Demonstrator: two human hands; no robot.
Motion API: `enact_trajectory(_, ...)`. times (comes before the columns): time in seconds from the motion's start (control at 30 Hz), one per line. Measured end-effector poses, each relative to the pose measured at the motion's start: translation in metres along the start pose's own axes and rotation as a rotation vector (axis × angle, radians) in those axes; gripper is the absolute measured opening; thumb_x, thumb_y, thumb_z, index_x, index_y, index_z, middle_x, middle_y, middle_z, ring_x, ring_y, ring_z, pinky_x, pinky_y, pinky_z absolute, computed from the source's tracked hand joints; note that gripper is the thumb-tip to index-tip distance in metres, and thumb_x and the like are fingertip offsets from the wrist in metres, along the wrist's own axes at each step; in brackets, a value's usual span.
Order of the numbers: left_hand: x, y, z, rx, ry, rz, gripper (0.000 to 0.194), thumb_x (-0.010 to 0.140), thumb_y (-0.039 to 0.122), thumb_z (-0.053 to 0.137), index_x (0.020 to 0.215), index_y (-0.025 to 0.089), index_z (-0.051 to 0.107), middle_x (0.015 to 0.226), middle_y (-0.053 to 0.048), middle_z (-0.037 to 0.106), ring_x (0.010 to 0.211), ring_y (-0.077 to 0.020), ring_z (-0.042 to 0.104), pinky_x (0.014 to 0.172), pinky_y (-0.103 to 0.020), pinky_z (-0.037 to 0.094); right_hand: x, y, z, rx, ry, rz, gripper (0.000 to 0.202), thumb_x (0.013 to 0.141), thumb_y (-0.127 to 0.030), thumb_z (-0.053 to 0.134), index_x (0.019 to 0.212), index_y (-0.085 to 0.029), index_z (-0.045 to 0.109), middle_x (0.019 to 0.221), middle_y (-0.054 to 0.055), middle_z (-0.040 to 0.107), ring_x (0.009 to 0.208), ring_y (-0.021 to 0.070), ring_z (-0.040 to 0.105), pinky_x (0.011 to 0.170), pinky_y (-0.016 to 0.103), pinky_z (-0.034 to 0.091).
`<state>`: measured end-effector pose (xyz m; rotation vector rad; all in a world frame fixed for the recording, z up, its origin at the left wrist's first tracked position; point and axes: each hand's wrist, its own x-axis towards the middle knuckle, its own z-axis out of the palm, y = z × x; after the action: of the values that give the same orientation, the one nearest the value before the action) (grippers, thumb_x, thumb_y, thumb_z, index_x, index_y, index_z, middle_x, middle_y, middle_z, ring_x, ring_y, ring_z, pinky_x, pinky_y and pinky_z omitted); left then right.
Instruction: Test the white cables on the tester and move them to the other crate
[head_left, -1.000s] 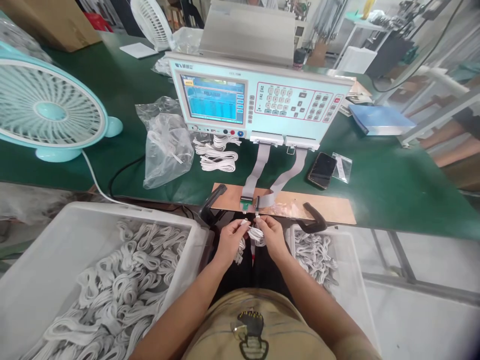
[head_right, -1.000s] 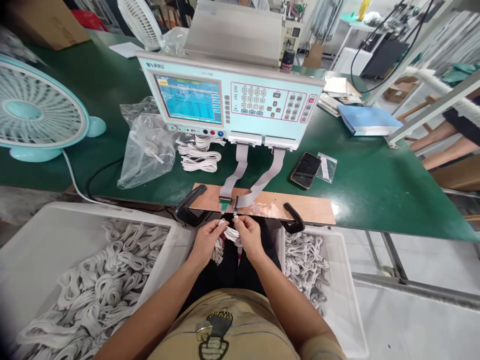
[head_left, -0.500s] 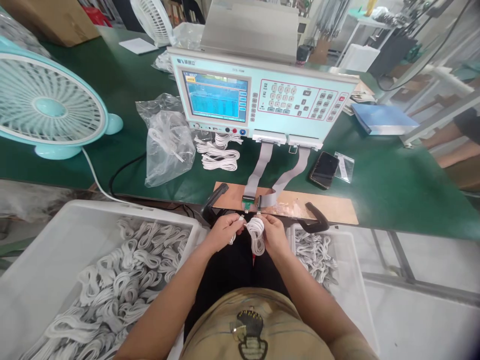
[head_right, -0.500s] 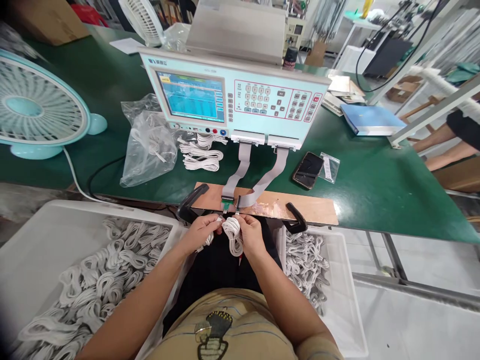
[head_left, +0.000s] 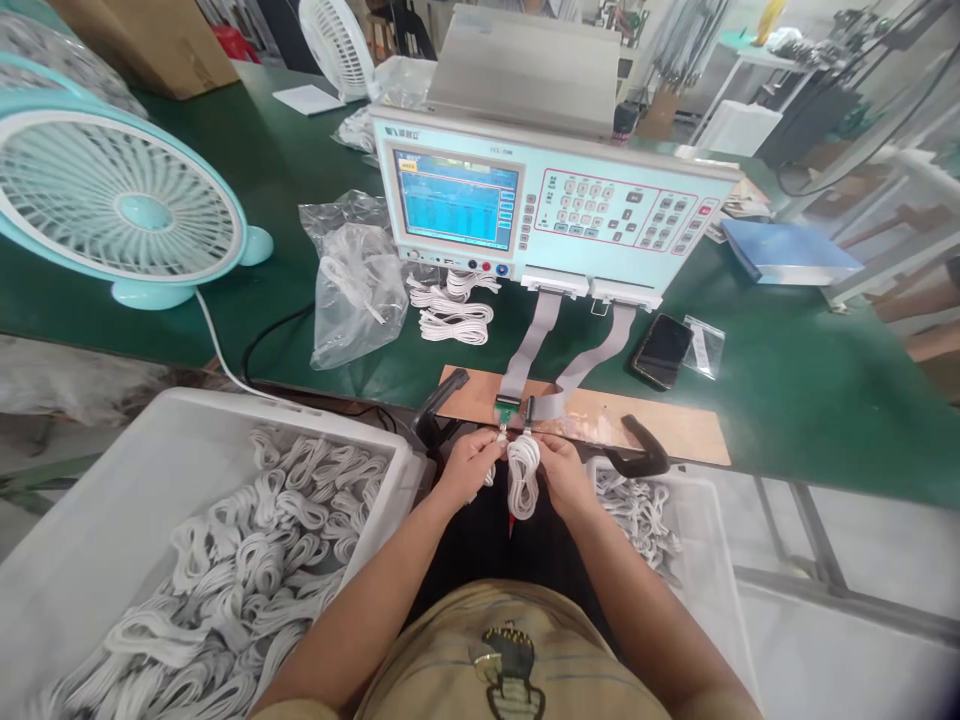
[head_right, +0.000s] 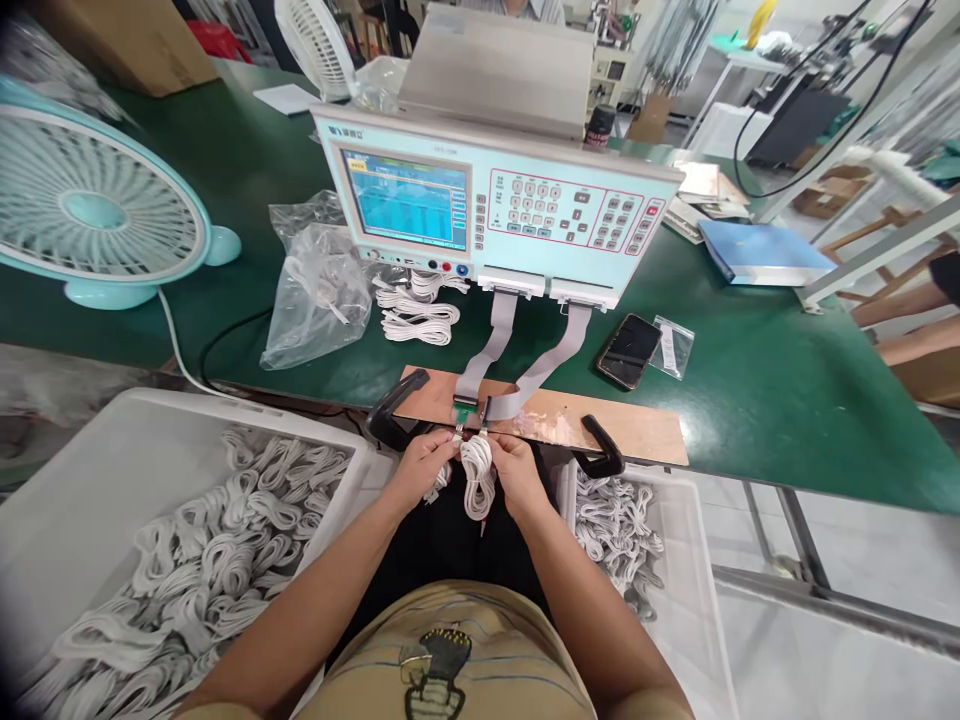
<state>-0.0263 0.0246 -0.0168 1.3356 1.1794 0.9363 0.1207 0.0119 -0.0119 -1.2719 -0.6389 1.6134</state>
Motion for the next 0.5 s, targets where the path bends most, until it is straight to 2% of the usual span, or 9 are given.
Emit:
enact_trajectory(0.2, -0.002, -0.005, 0.01, -0.182, 0.092, -0.154, 0.025, 0.072, 0.03, 0.053, 0.051, 0.016, 0.05, 0.057, 0.0, 0.049, 0.054, -0.0105, 0.046, 0.05, -0.019, 0.038, 0.0, 0.0, 0.001, 0.008, -0.005, 0.001, 0.022, 0.063, -0.036, 0.071, 0.074, -0.017, 0.072, 0.064, 0.003, 0.067, 0.059, 0.0131, 0.057, 0.061, 0.024, 0.043)
enact_trajectory(0.5, -0.002, -0.007, 0.014, -0.269, 0.147, -0.169, 0.026, 0.068, 0.032, 0.055, 0.049, 0.017, 0.047, 0.055, 0.002, 0.047, 0.05, -0.0091, 0.044, 0.05, -0.02, 0.037, -0.001, 0.001, 0.002, 0.013, -0.018, -0.015, 0.025, 0.065, -0.037, 0.069, 0.079, -0.016, 0.072, 0.068, 0.003, 0.068, 0.061, 0.0135, 0.057, 0.06, 0.024, 0.042)
